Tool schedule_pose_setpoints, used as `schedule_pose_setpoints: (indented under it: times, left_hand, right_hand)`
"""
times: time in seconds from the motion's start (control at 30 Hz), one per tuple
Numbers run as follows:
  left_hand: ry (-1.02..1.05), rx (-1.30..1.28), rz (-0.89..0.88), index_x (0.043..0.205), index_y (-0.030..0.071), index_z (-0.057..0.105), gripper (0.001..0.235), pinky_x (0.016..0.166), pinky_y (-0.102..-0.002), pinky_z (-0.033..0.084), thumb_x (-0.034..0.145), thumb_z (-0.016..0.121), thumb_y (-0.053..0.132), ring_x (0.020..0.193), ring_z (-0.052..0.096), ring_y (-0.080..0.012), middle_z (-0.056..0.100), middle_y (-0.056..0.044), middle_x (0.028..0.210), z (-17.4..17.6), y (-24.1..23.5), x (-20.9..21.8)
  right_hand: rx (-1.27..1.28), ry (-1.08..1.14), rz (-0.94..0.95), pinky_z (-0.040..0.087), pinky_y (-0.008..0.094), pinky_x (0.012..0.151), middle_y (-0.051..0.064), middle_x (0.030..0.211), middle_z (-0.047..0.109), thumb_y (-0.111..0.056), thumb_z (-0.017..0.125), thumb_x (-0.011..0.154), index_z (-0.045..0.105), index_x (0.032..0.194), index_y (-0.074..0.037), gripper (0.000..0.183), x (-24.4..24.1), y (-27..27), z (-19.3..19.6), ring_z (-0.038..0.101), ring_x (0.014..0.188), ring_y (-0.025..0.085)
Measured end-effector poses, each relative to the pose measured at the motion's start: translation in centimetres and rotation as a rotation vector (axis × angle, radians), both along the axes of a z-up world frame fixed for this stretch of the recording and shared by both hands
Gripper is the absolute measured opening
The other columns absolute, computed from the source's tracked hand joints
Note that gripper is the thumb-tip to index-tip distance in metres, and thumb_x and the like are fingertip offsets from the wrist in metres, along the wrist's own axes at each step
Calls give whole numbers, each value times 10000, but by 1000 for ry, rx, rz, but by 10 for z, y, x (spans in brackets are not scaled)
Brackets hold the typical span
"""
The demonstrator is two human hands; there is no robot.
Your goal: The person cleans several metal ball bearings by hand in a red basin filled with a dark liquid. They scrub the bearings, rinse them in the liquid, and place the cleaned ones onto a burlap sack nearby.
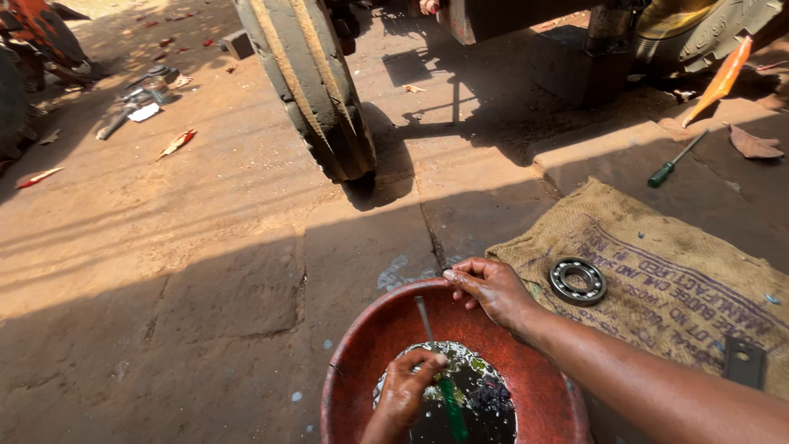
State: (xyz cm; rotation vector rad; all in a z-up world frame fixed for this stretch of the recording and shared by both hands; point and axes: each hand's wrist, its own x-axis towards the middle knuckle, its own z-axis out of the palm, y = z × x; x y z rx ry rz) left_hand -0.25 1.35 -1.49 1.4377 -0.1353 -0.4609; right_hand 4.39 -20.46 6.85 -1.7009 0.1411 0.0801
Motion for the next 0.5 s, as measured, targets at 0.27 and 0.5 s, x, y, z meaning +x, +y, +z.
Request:
schedule_pose_setpoints:
  times: [0.27, 0.5]
  left_hand:
    - [12, 336, 175, 858, 22, 788, 411, 692, -317, 517, 855, 746, 431, 712, 631, -137, 720, -61, 735, -71, 45, 25]
    - [-125, 341, 196, 854, 57, 855, 350, 794, -273, 575, 818, 794, 400, 771, 753, -102, 831, -59, 761, -162, 45, 65]
  right_hand:
    - [398, 181, 113, 629, 357, 719, 74, 930, 761, -445, 558, 918, 644, 1037, -88, 386, 6, -6, 55, 720, 797, 164]
    - [395, 261, 62, 585, 316, 589, 15, 766, 647, -374, 649, 920, 555, 886, -133, 261, 10, 3, 51, 641, 647, 125]
